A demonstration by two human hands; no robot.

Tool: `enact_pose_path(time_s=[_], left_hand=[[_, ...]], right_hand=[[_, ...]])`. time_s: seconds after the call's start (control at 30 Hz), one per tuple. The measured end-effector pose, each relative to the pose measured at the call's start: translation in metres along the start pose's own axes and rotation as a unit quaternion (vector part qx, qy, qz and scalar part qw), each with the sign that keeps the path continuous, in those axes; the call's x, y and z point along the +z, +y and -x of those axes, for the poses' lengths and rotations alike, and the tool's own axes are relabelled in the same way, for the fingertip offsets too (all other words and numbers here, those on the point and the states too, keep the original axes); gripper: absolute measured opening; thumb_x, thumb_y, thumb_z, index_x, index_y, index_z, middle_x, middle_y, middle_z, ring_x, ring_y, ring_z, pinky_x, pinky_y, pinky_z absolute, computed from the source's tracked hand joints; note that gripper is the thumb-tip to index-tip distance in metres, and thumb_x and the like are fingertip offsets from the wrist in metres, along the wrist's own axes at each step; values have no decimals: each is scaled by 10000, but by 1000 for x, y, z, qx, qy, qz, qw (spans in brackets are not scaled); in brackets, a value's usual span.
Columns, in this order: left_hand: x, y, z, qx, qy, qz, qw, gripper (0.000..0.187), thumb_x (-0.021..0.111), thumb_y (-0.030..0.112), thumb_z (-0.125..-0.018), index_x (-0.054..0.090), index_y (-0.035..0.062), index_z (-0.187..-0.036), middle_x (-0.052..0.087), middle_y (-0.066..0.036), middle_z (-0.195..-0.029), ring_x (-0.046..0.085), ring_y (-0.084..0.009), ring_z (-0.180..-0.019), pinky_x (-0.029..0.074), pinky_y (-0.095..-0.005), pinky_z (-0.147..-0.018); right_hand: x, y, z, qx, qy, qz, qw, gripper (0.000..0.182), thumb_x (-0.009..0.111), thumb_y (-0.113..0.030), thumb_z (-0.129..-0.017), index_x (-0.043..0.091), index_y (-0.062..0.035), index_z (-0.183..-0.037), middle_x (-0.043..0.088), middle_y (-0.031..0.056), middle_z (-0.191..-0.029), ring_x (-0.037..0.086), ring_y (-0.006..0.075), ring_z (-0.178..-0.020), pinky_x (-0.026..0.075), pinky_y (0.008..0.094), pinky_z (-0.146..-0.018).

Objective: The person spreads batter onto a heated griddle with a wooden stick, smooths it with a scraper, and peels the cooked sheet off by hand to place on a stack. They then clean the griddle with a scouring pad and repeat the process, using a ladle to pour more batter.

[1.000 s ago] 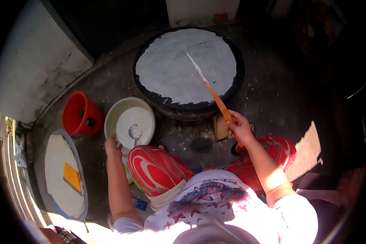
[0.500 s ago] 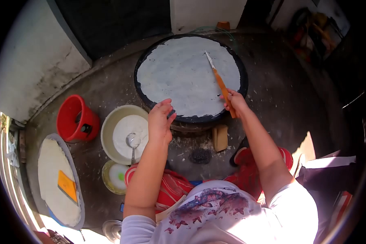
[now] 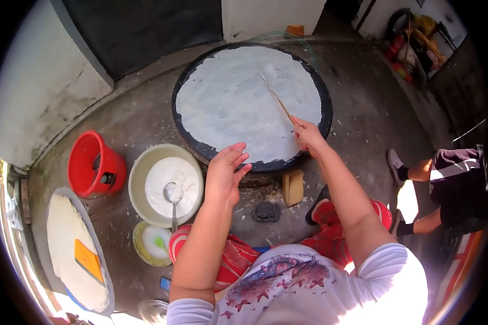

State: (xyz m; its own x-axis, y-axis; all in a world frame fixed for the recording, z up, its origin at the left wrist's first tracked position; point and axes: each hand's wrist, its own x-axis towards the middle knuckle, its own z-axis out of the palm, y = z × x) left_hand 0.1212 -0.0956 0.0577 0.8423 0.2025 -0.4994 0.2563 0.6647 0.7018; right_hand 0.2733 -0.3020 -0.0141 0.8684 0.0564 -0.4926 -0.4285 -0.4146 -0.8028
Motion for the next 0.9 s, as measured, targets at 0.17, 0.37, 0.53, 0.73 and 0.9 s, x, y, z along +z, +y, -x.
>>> enact_pose_path(time_s=[0.17,0.37,0.53,0.73,0.9], left_hand=[[1,1,2,1,2,10,1000,268,511,105,-832,520,-5,-1076,545,-106,-1091,521,-226,-979,440,-363,-819],[0,-1,1,2,-7,26,1000,247,531,113,-821,533,1,-1041,560,-106,-1082,521,-231,-982,439,-369,-824],[2,-3,1,-2,-12,27,1000,251,546,117,-812,537,3,-1036,565,-105,-1073,521,-234,-981,438,-372,-826],[1,-7,-3,-2,-13,25,1000,274,549,123,-810,548,-1,-1054,566,-103,-1064,522,-232,-978,438,-372,-830],[4,-6,-2,-10,-13,23,1000,275,548,126,-809,554,0,-1053,567,-102,-1059,523,-231,-982,442,-371,-825]], right_hand=[[-14,83,-61,-235,131,3,963,387,410,-146,-895,476,-170,-1276,543,31,-779,437,104,-513,368,238,-445],[-17,26,32,6,-68,-230,971,374,323,-146,-955,388,-142,-1323,515,60,-731,398,92,-507,353,219,-422],[-26,28,6,1,30,-198,980,360,348,-172,-947,436,-178,-1296,474,29,-683,365,77,-498,337,210,-412],[-6,35,-28,-228,178,319,902,355,443,-182,-880,531,-153,-1223,550,27,-664,469,102,-522,397,254,-455],[-13,30,5,-77,-10,-20,997,370,429,-178,-902,470,-141,-1268,594,112,-815,556,206,-627,439,305,-545]])
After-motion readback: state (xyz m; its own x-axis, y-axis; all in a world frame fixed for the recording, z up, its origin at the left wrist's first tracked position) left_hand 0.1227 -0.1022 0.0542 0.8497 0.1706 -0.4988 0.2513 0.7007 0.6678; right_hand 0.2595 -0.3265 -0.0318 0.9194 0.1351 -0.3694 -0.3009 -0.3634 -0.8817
